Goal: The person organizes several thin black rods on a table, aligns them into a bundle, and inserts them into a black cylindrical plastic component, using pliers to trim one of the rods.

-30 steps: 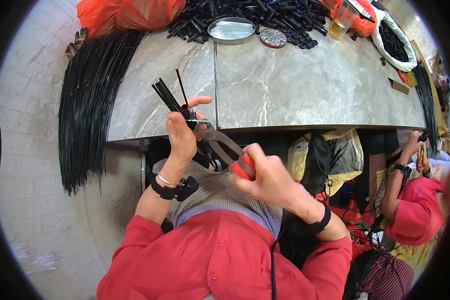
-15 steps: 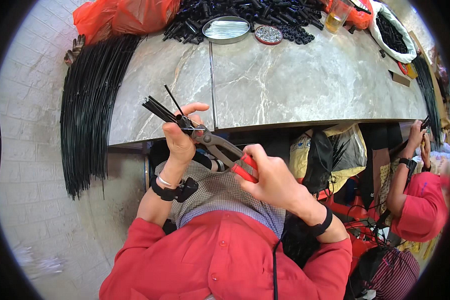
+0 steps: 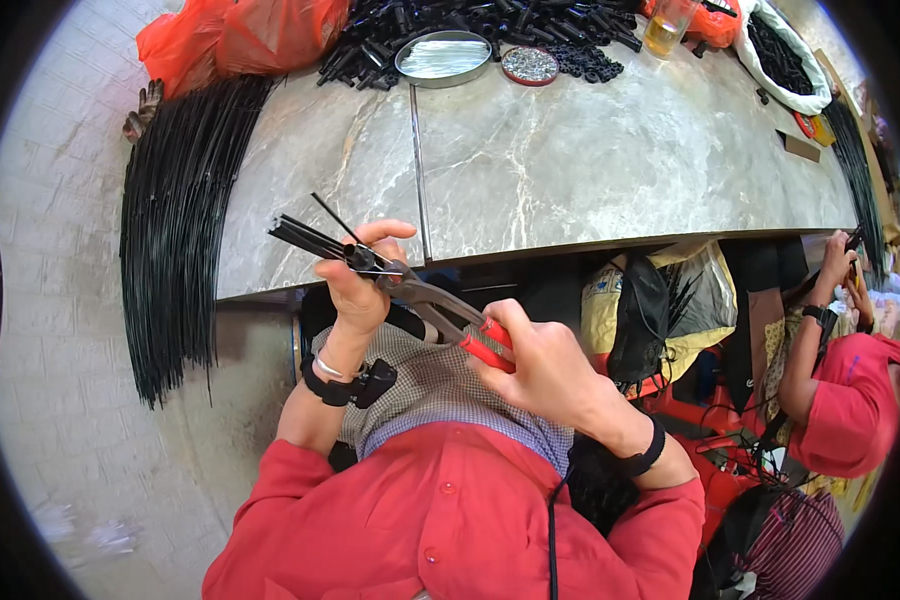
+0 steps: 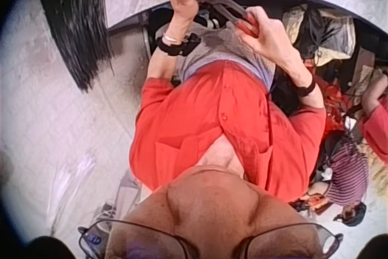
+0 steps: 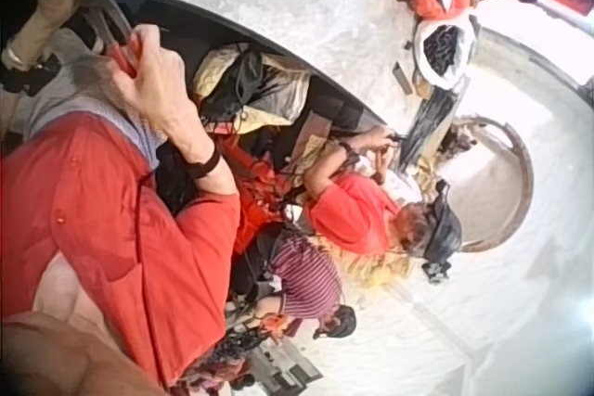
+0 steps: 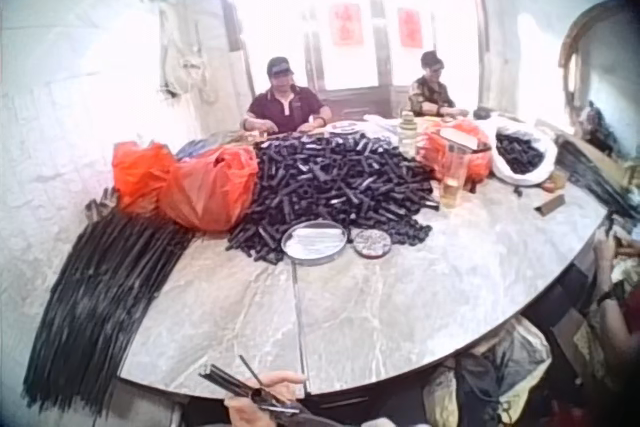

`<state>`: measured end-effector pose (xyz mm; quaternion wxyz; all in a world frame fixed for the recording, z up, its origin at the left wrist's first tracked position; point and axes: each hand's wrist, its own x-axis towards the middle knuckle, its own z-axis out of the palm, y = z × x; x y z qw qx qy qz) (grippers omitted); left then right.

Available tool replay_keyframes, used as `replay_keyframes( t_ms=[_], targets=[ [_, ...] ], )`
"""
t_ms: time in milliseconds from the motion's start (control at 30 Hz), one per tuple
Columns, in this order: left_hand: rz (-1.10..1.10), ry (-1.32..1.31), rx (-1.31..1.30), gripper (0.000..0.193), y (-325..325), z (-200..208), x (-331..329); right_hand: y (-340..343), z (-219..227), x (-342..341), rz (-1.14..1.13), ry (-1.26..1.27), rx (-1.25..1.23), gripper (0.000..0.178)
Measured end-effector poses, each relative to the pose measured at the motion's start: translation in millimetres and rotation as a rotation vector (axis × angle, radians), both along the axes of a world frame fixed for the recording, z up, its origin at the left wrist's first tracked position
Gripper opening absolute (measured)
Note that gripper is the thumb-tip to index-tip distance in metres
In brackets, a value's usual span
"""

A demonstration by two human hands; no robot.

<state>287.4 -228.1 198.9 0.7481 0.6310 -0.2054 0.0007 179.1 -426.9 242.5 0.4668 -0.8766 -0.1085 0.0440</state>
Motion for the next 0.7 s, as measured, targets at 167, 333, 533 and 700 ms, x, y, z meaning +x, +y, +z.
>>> replay_keyframes(
  t_ms=[167, 333, 533, 700],
  targets=[
    [-0.027, 0.086, 0.062, 0.114, -0.7, 12.3, -0.5, -13.4, 5.1, 4.4, 0.263, 0.598, 0.666, 0.040],
    [0.153, 0.134, 0.069, 0.071, 3.2, -13.1, -9.3, -16.6, -1.6, 4.7, 0.068, -0.085, 0.076, 0.029],
    [0.040, 0.026, -0.084, 0.091, 26.0, -23.2, 3.7, -2.4, 14.2, -1.0, 0.272, 0.471, 0.444, 0.029],
    [0.211, 0.074, -0.054, 0.092, 8.4, -12.6, 8.6, -4.4, -7.2, -3.2, 0.080, -0.073, 0.174, 0.031]
  ],
)
